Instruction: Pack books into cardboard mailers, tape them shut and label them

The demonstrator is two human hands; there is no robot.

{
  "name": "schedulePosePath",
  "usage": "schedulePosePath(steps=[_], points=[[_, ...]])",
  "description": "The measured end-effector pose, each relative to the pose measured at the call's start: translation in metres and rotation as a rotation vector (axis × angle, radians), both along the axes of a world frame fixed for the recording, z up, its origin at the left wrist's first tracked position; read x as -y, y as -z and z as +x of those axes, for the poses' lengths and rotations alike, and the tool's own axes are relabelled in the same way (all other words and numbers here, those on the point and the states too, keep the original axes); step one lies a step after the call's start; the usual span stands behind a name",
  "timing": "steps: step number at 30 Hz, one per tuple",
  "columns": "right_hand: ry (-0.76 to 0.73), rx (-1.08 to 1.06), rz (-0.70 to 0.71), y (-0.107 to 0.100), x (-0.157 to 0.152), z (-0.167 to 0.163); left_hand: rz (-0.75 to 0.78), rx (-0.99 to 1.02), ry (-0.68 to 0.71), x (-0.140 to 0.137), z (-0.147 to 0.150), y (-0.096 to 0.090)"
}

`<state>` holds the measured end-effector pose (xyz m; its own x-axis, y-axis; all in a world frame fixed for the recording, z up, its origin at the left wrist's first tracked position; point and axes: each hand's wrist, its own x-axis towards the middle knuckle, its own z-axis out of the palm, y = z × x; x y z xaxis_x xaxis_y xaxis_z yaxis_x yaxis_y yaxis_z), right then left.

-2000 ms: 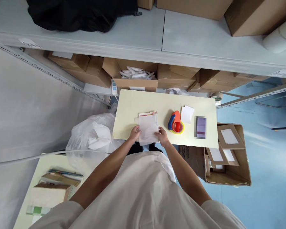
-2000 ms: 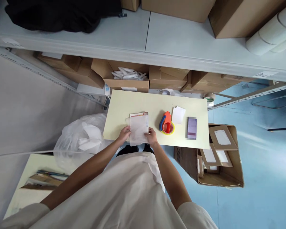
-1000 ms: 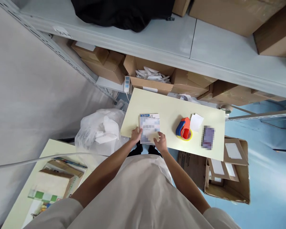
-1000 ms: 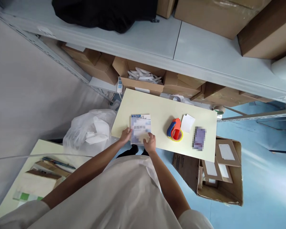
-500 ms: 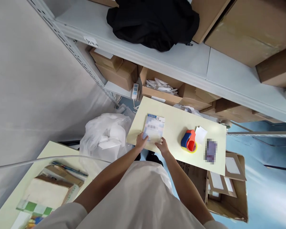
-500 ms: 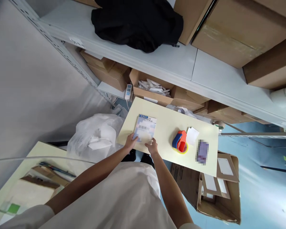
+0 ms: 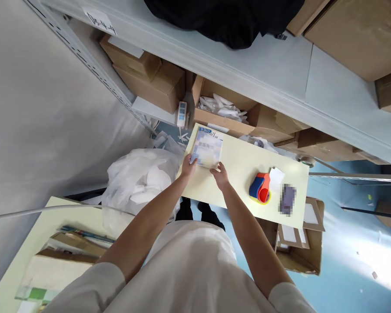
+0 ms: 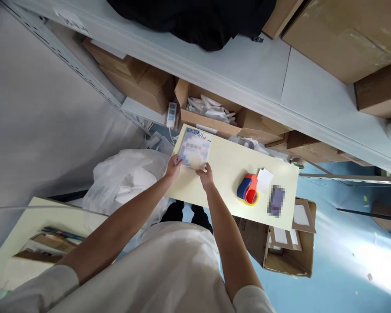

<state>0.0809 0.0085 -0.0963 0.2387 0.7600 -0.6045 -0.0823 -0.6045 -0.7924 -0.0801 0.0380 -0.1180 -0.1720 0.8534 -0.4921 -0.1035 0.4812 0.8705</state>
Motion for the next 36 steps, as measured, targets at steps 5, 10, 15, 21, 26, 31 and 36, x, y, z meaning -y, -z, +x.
schedulePosePath(steps=[5, 10, 15, 21, 26, 31, 36], points=[[0.015, 0.029, -0.026, -0.003, 0.034, 0.010, 0.051, -0.255, -0.012, 0.035, -0.001, -0.009], [0.006, 0.088, -0.075, -0.003, 0.097, 0.025, -0.016, -0.344, 0.151, 0.094, -0.001, -0.016], [-0.125, 0.094, -0.124, -0.010, 0.152, 0.045, -0.149, -0.152, 0.429, 0.151, -0.006, -0.030], [-0.302, 0.011, -0.045, -0.028, 0.162, 0.085, -0.230, -0.274, 0.352, 0.200, 0.014, -0.050], [-0.417, -0.055, -0.029, -0.030, 0.157, 0.122, -0.243, -0.303, 0.218, 0.236, 0.055, -0.061], [-0.529, -0.058, -0.132, -0.028, 0.163, 0.146, -0.239, -0.265, 0.082, 0.272, 0.084, -0.069], [-0.738, -0.023, -0.196, -0.031, 0.165, 0.136, -0.235, -0.247, -0.156, 0.315, 0.079, -0.077]])
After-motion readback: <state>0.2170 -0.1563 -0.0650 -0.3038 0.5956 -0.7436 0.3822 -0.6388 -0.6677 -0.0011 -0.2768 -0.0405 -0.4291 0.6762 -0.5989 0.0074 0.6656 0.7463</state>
